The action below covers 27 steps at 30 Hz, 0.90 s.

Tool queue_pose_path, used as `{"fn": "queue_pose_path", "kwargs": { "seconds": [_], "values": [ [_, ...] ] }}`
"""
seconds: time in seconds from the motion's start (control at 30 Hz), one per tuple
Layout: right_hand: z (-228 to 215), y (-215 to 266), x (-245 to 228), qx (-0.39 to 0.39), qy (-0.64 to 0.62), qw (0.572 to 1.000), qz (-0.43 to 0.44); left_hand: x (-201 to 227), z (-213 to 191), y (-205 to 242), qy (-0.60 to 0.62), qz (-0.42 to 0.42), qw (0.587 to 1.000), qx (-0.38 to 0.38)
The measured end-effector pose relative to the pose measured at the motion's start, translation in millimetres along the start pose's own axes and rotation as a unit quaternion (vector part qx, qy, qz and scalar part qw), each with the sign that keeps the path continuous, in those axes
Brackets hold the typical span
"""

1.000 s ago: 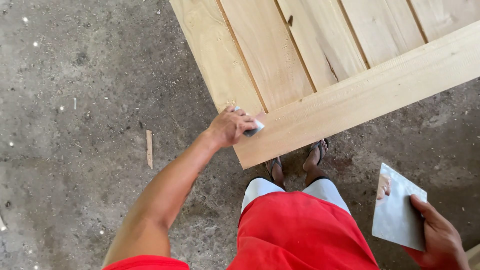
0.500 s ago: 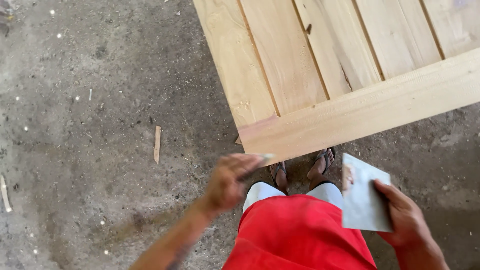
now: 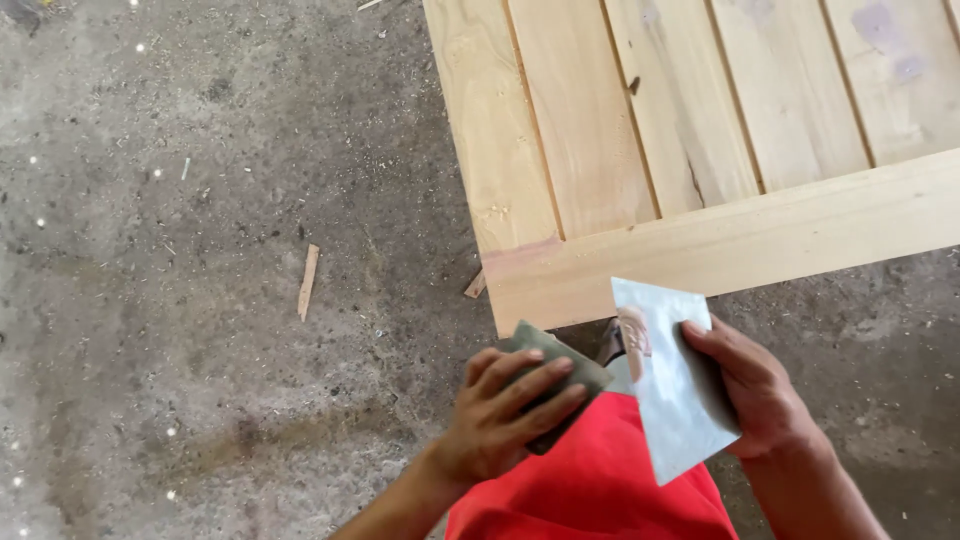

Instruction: Apply wood filler paste to cracks and joints of a wooden door using a putty knife.

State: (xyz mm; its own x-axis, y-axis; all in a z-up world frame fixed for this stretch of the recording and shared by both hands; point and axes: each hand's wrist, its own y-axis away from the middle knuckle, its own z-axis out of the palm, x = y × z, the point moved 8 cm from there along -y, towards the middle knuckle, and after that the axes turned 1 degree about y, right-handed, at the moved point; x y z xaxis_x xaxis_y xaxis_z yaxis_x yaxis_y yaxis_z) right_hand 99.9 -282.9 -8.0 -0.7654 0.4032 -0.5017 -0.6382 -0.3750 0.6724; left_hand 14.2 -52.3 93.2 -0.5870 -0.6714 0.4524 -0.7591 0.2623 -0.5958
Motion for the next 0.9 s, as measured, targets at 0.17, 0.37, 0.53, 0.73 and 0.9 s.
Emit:
{"fn": "queue_pose_path", "kwargs": {
  "seconds": [0.17,0.37,0.53,0.73,0.9],
  "values": [
    [16.5,12.8,-44.1,0.077,0.144,0.987,0.009,17.8,-41.6,-47.4,-0.028,0.046,0.993,-0.109],
    [14.1,4.1,-63.4,0.013,0.253,0.967,0.014,46.6,-27.3,-98.0,-0.054,0.092,0.967,-0.232],
    [-14.5,-4.6,-67.0,0.043,0.280,0.958,0.047,38.1,2.7,-102.7,-0.047,0.032,0.943,-0.328],
    [-79.0,3.1,-91.1,0.199,0.201,0.956,0.079,-120.2,57.6,-57.6,0.034,-0.189,0.941,-0.280],
    [-156.0,8.9,-118.9,0.252,0.257,0.930,0.070,-243.6,97.0,-44.9,-0.062,-0.533,0.768,-0.350]
  ]
}}
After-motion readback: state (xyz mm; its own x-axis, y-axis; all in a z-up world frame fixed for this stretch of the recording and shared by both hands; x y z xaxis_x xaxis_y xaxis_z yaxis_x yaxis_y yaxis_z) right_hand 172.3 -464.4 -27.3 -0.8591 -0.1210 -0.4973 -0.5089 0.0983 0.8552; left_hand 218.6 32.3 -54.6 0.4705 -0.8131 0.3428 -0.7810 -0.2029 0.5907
